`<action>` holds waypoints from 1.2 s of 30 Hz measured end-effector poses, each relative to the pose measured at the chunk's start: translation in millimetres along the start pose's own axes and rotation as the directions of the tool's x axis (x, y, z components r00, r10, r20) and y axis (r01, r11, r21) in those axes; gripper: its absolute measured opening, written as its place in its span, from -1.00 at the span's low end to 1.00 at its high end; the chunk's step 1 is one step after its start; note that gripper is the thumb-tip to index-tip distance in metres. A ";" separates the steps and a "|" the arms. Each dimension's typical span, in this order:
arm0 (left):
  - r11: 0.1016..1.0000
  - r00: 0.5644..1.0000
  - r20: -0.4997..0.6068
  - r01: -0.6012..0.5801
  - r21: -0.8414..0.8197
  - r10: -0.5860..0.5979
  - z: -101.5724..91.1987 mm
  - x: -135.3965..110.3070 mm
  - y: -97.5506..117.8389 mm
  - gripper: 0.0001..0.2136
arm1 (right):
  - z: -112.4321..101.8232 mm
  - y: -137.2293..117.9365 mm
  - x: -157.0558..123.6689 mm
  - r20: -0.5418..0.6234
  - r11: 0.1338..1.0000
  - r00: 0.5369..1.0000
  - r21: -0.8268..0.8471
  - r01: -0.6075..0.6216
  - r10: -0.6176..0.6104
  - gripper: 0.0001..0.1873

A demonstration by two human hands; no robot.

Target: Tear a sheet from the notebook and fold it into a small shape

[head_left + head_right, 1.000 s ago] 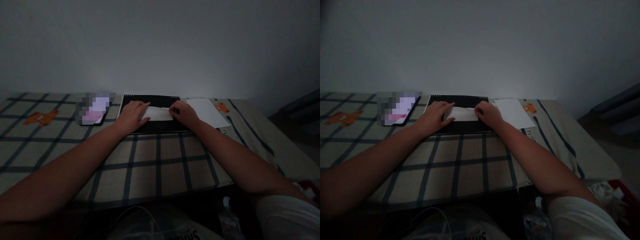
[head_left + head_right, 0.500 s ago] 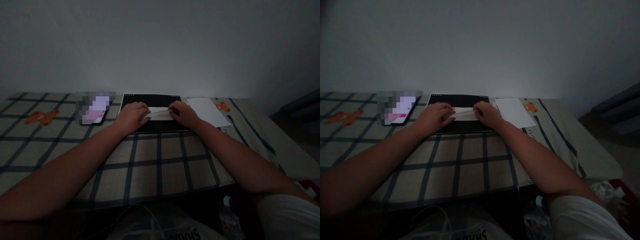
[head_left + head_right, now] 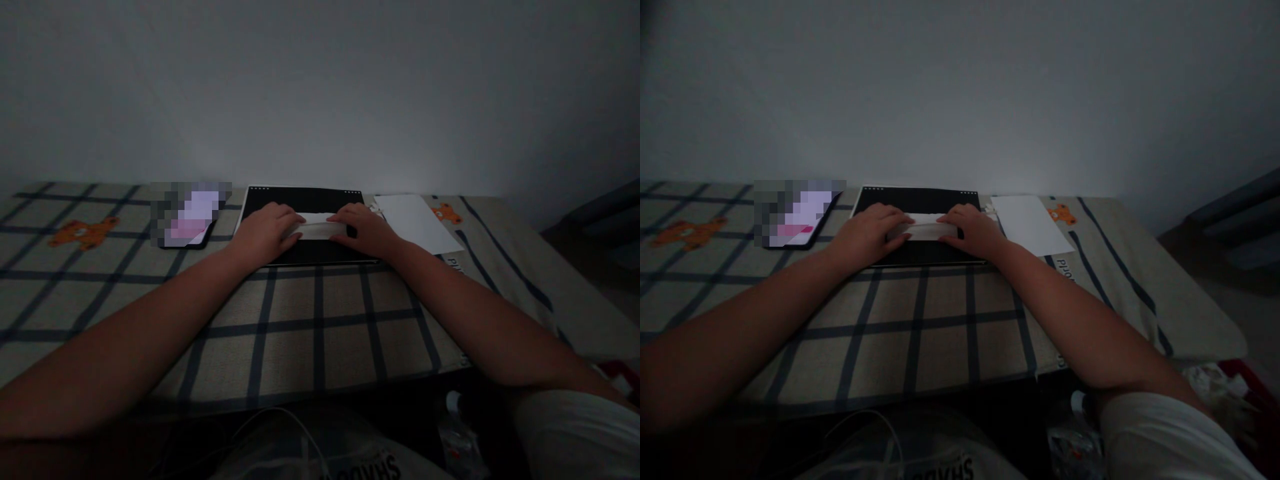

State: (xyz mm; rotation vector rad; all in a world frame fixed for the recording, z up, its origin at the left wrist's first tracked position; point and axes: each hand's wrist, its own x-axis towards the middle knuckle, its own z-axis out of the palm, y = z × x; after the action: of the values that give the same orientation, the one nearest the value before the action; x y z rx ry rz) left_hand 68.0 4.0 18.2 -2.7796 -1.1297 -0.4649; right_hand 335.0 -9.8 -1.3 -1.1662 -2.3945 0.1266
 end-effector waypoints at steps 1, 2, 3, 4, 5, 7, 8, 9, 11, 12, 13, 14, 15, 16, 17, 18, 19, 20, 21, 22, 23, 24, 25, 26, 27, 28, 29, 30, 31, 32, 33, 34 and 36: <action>1.000 1.000 -0.005 -0.011 -0.001 0.011 0.3 -0.1 -0.5 -0.68 | -0.2 -0.2 0.0 -0.009 1.000 1.000 -0.002 0.001 -0.001 -0.57; 1.000 1.000 -0.011 -0.020 0.000 0.020 0.5 -0.1 -0.9 -0.68 | -0.5 -0.5 0.0 -0.018 1.000 1.000 -0.008 0.005 -0.005 -0.57; 1.000 0.999 -0.017 -0.029 0.005 0.029 0.6 0.0 -1.3 -0.67 | -0.7 -0.8 0.1 -0.029 1.000 1.000 -0.016 0.010 -0.010 -0.55; 0.999 0.999 -0.021 -0.036 0.013 0.036 0.6 0.0 -1.5 -0.67 | -0.9 -0.9 0.2 -0.041 1.000 0.999 -0.027 0.015 -0.016 -0.54; 0.999 0.999 -0.025 -0.043 0.024 0.044 0.5 0.1 -1.4 -0.67 | -1.0 -1.0 0.2 -0.050 0.999 0.998 -0.036 0.022 -0.024 -0.55; 0.997 0.998 -0.019 -0.061 0.050 0.062 0.1 0.2 -0.8 -0.67 | -0.7 -0.6 0.3 -0.059 0.998 0.997 -0.040 0.039 -0.041 -0.59; 0.996 0.997 -0.010 -0.071 0.062 0.072 -0.3 0.1 -0.3 -0.67 | -0.4 -0.2 0.4 -0.055 0.998 0.997 -0.032 0.047 -0.049 -0.62; 0.994 0.997 0.000 -0.078 0.073 0.078 -0.6 -0.1 0.4 -0.67 | 0.1 0.2 0.4 -0.047 0.998 0.998 -0.020 0.051 -0.052 -0.65; 0.993 0.997 0.020 -0.079 0.086 0.077 -1.5 -0.8 1.7 -0.66 | 1.1 0.8 0.4 -0.030 0.999 0.998 0.002 0.047 -0.047 -0.68; 0.993 0.997 0.025 -0.075 0.088 0.073 -2.1 -1.3 2.2 -0.66 | 1.6 1.0 0.4 -0.026 0.999 0.999 0.010 0.043 -0.043 -0.69; 0.994 0.997 0.026 -0.071 0.087 0.069 -2.7 -1.7 2.6 -0.65 | 2.0 1.1 0.5 -0.025 0.999 0.999 0.016 0.041 -0.041 -0.70; 0.994 0.997 0.025 -0.069 0.081 0.067 -3.2 -2.0 2.8 -0.66 | 2.3 1.0 0.5 -0.029 0.999 0.999 0.023 0.043 -0.042 -0.70; 0.995 0.997 0.024 -0.071 0.073 0.069 -3.8 -2.2 2.9 -0.65 | 2.5 0.9 0.5 -0.033 0.999 0.998 0.029 0.045 -0.044 -0.71; 0.995 0.997 0.020 -0.078 0.064 0.076 -4.1 -2.3 2.9 -0.65 | 2.5 0.7 0.5 -0.035 0.998 0.998 0.035 0.047 -0.046 -0.71; 0.995 0.996 0.017 -0.087 0.057 0.087 -4.3 -2.2 2.7 -0.65 | 2.5 0.5 0.4 -0.034 0.998 0.998 0.039 0.047 -0.045 -0.72; 0.994 0.995 0.016 -0.099 0.053 0.098 -4.3 -2.0 2.3 -0.66 | 2.4 0.4 0.3 -0.030 0.998 0.999 0.042 0.044 -0.043 -0.72; 0.993 0.994 0.015 -0.109 0.054 0.108 -4.0 -1.7 1.9 -0.66 | 2.3 0.3 0.2 -0.026 0.998 0.999 0.044 0.042 -0.041 -0.73; 0.991 0.993 0.014 -0.119 0.061 0.118 -3.5 -1.3 1.4 -0.67 | 2.2 0.5 0.1 -0.024 0.998 0.999 0.044 0.041 -0.040 -0.73; 0.989 0.992 0.013 -0.126 0.073 0.125 -2.9 -1.0 0.9 -0.68 | 2.3 0.8 0.1 -0.025 0.998 0.999 0.044 0.043 -0.042 -0.73; 0.988 0.991 0.015 -0.131 0.088 0.130 -2.2 -0.7 0.4 -0.68 | 2.6 1.4 0.0 -0.030 0.998 0.998 0.044 0.048 -0.047 -0.73; 0.986 0.991 0.016 -0.133 0.104 0.132 -1.7 -0.5 0.0 -0.68 | 3.1 2.3 0.0 -0.038 0.997 0.998 0.044 0.057 -0.056 -0.73; 0.984 0.991 0.017 -0.134 0.120 0.133 -1.3 -0.3 -0.3 -0.68 | 3.7 3.3 0.0 -0.048 0.997 0.997 0.043 0.070 -0.068 -0.73; 0.982 0.991 0.019 -0.134 0.134 0.132 -1.2 -0.2 -0.4 -0.68 | 4.5 4.4 0.1 -0.057 0.996 0.995 0.041 0.085 -0.083 -0.73; 0.980 0.991 0.025 -0.134 0.144 0.132 -1.4 -0.1 -0.2 -0.68 | 5.2 5.4 0.1 -0.064 0.994 0.993 0.037 0.099 -0.096 -0.72; 0.980 0.991 0.031 -0.134 0.149 0.131 -1.8 0.0 0.1 -0.69 | 5.8 6.4 0.2 -0.069 0.993 0.992 0.033 0.109 -0.106 -0.72; 0.979 0.991 0.037 -0.135 0.150 0.131 -2.5 0.0 0.6 -0.69 | 6.2 7.0 0.2 -0.070 0.993 0.991 0.030 0.115 -0.112 -0.72; 0.980 0.990 0.044 -0.136 0.147 0.131 -3.4 -0.1 1.1 -0.70 | 6.3 7.3 0.3 -0.067 0.993 0.991 0.026 0.118 -0.116 -0.72; 0.980 0.990 0.052 -0.138 0.142 0.132 -4.3 -0.1 1.7 -0.70 | 6.0 7.3 0.3 -0.062 0.992 0.991 0.024 0.120 -0.119 -0.72; 0.981 0.990 0.057 -0.140 0.137 0.133 -5.2 -0.2 2.2 -0.70 | 5.5 7.0 0.3 -0.056 0.992 0.991 0.022 0.123 -0.122 -0.72; 0.981 0.989 0.060 -0.140 0.133 0.133 -5.9 -0.3 2.7 -0.70 | 4.8 6.5 0.3 -0.049 0.992 0.991 0.020 0.126 -0.125 -0.72; 0.981 0.989 0.063 -0.140 0.131 0.133 -6.4 -0.4 2.9 -0.70 | 3.9 5.8 0.3 -0.044 0.992 0.991 0.017 0.129 -0.128 -0.71; 0.982 0.989 0.067 -0.140 0.130 0.132 -6.7 -0.4 3.0 -0.70 | 3.0 5.2 0.2 -0.039 0.991 0.991 0.014 0.131 -0.131 -0.71; 0.982 0.989 0.068 -0.137 0.128 0.129 -6.4 -0.5 2.7 -0.70 | 1.6 4.5 0.2 -0.030 0.991 0.990 0.011 0.135 -0.135 -0.70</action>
State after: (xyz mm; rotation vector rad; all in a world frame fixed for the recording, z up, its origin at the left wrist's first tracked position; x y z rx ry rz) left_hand 68.0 0.4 24.2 -2.7461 -0.9397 -0.2839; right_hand 337.5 -6.6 -3.9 -0.9896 -2.4347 0.0804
